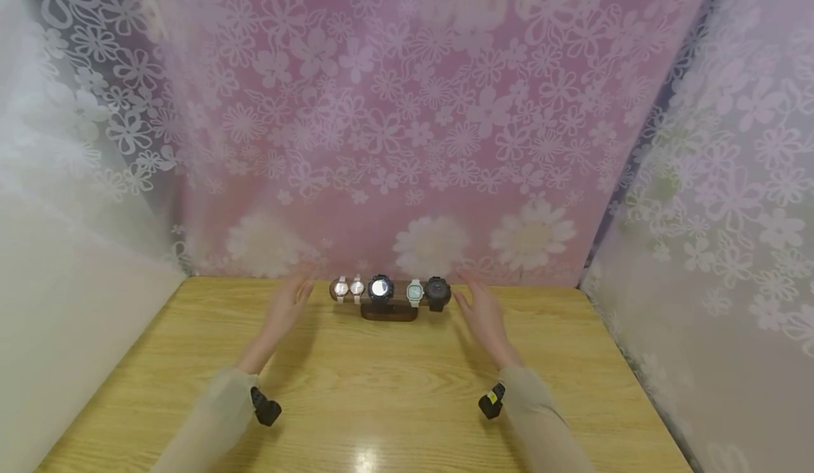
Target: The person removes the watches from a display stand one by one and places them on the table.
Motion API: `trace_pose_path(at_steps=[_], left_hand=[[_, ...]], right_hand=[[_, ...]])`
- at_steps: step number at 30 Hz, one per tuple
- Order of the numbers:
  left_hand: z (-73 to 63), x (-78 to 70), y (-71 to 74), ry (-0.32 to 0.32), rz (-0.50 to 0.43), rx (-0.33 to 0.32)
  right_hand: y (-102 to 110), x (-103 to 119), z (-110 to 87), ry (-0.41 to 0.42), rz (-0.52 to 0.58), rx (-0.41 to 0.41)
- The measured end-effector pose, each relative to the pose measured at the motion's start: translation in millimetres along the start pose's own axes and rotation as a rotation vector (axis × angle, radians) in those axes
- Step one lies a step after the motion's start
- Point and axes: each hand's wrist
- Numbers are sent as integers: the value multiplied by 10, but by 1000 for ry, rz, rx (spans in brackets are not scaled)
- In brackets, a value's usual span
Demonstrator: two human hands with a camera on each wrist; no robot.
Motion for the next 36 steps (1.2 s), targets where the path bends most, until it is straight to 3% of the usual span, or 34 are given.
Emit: trace_pose_path(at_steps=[8, 17, 36], left_hand=[[67, 43, -217, -19, 1, 105], [87, 33, -289, 12, -16, 231], [75, 29, -269, -30, -2, 225]], right_hand=[[-129, -23, 38, 18, 76, 56], [-152, 13, 15, 23, 92, 70], [-133, 46, -5, -22, 108, 91]])
Point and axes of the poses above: each hand's wrist, its own z-axis towards the middle knuckle, its own y-axis out of the back of the hand, x = y × z, and after that the axes turned 9 degrees about x, right-handed
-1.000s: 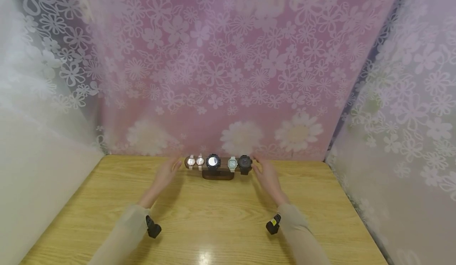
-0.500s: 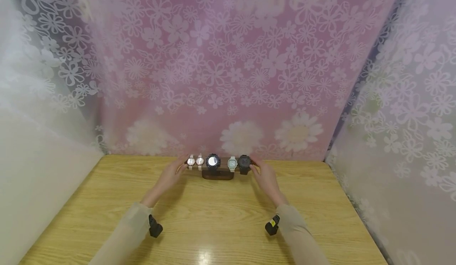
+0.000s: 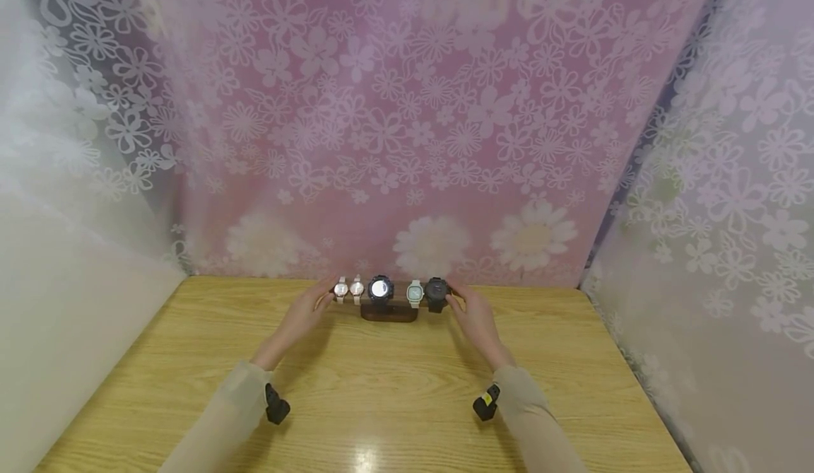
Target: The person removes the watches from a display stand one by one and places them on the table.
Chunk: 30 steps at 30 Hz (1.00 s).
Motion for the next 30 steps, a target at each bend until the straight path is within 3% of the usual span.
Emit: trace_pose_path(at_steps=[13, 30], left_hand=[[-53, 6, 0, -20, 30, -17], [-278, -88, -7, -13, 58, -32]], right_hand=[[1, 28, -56, 18, -13, -19], [15, 103, -240, 30, -11, 2]])
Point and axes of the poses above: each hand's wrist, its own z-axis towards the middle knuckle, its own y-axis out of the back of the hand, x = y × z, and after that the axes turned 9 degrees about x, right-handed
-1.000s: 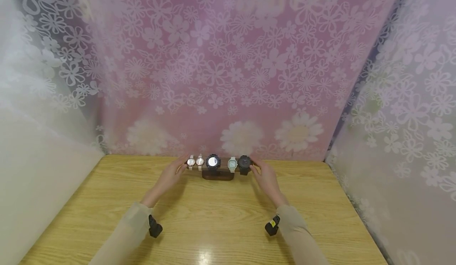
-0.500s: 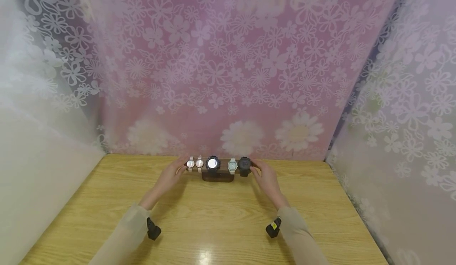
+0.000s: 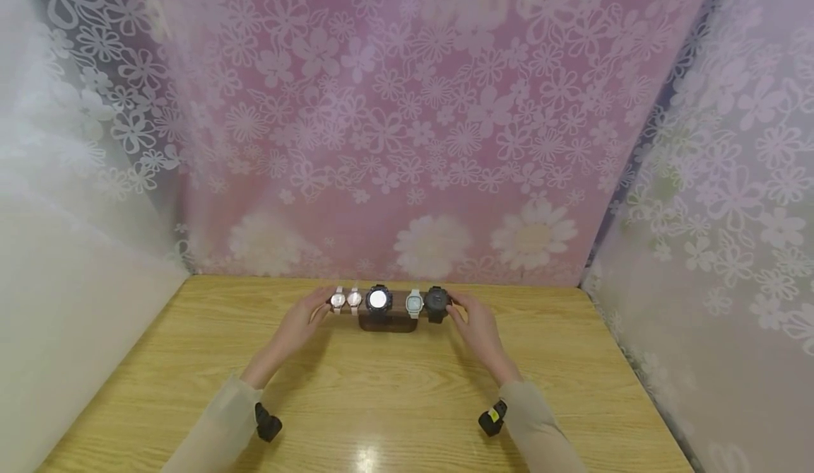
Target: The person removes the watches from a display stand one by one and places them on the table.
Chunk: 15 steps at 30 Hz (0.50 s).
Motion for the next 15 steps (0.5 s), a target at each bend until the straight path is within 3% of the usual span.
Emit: trace_pose_path(at_steps=[15], left_hand=[[-74, -92, 11, -6, 38, -19]], right_hand=[[-6, 26, -77, 23, -8, -35]])
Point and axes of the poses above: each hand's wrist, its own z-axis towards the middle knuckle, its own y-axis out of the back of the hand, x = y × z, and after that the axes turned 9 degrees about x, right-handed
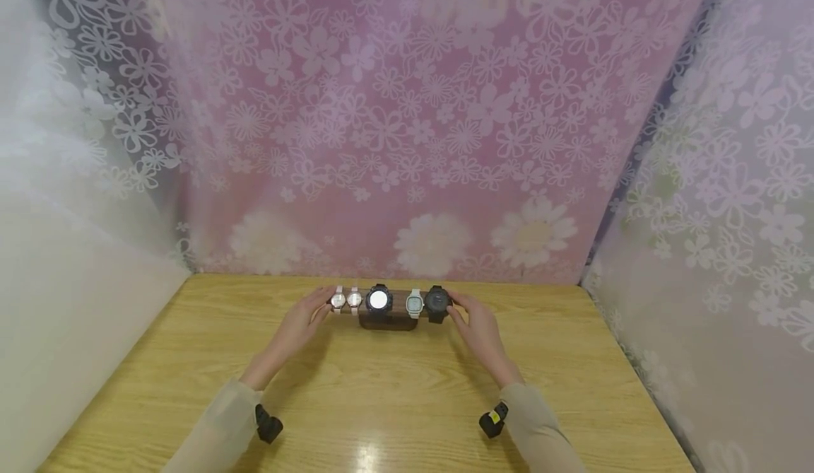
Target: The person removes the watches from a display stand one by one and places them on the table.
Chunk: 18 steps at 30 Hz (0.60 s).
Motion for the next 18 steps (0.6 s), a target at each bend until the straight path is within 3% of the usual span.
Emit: trace_pose_path(at_steps=[18], left_hand=[[28, 13, -16, 50, 9, 32]], right_hand=[[4, 12, 50, -41, -31, 51]])
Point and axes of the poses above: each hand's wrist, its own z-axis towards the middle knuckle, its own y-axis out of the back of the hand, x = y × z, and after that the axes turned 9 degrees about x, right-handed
